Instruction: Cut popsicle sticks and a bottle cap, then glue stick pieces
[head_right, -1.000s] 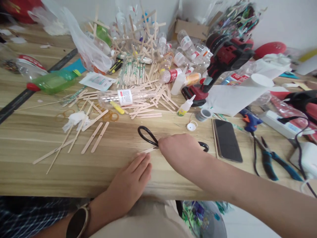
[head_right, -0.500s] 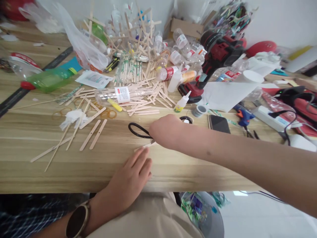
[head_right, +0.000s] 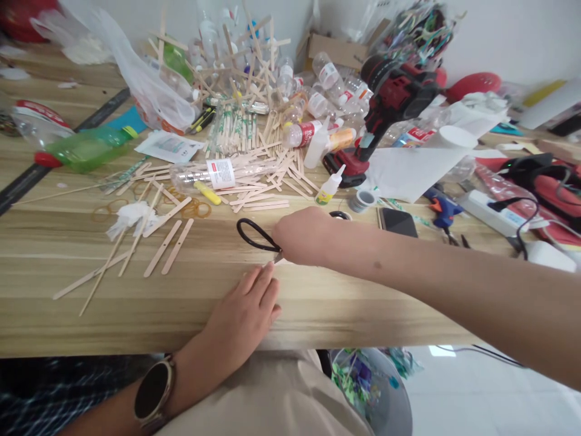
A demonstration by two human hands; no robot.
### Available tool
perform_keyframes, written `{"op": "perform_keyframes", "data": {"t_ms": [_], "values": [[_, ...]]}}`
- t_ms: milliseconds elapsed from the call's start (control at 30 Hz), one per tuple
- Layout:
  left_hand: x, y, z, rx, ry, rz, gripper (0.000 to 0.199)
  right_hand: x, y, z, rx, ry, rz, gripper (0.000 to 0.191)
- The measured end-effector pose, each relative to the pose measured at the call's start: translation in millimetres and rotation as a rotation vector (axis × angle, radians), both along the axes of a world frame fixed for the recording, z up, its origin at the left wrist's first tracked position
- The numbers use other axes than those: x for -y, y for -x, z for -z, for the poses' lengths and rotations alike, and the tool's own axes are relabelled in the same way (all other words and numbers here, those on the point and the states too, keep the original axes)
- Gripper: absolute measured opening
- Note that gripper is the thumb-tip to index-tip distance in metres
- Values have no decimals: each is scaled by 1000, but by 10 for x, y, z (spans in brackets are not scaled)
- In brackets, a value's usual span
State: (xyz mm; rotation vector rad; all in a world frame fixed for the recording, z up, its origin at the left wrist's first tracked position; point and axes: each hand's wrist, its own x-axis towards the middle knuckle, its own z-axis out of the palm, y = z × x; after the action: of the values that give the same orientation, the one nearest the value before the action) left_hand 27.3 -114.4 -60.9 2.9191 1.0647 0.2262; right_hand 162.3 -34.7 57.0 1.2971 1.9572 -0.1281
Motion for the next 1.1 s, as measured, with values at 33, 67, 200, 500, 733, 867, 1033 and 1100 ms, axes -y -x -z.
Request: {"op": "perform_keyframes", "data": {"t_ms": [33,67,200,500,733,867,1033,1100], "values": [[1,0,2,0,-6,-1,38,11,-5,3,-1,-3,1,27],[1,0,5,1,-11,0,38,20,-8,6,-2,-5,3,27],[0,-2,21,20,-38,8,40,20,1,-4,-5,-17,16,27],[6,-3,21,-34,-17,18,39,-46,28,-28,-6,65,51,27],[-6,130,-1,123,-20,35,30,36,-43,68,-71,50,-25,17],[1,343,-70,261,12,42,19,75,-78,74,-94,156,-54,15],[28,594,-80,392,-4,-28,20,-5,-20,104,-30,360,63,28],[30,636,-55,441,10,-45,19,-53,36,138,-6,441,131,30]]}}
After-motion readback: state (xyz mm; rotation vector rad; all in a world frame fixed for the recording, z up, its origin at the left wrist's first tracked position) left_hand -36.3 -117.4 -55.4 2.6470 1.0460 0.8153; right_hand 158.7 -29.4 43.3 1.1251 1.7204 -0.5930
